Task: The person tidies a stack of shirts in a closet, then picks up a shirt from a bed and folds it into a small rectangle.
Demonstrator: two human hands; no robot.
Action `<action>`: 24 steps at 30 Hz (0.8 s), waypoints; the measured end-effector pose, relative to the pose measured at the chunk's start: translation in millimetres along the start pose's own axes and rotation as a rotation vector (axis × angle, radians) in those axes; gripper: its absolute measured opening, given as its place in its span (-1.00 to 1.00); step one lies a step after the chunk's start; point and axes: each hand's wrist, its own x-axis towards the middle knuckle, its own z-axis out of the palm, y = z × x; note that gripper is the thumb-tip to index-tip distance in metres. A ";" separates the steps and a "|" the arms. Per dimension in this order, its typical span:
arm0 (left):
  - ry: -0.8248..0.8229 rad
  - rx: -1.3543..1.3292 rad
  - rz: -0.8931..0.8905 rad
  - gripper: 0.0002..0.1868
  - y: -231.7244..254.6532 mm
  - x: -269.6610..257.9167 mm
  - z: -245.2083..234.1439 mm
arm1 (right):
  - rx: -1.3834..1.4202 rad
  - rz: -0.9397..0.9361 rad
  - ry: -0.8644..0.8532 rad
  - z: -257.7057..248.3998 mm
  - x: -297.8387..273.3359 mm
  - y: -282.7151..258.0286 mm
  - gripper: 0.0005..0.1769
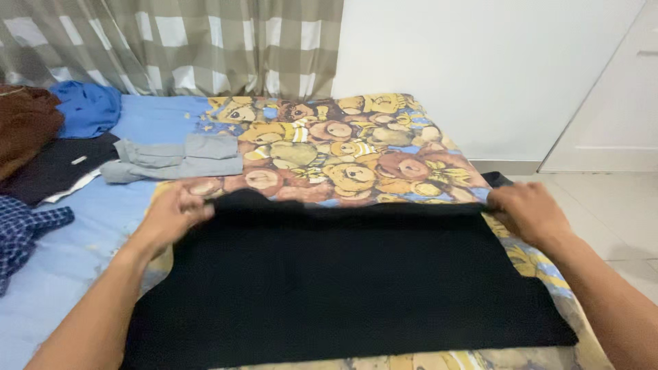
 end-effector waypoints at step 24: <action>-0.002 0.704 0.105 -0.44 -23.4 43.7 39.6 | 0.353 -0.202 -0.498 -9.6 86.0 -69.6 -0.56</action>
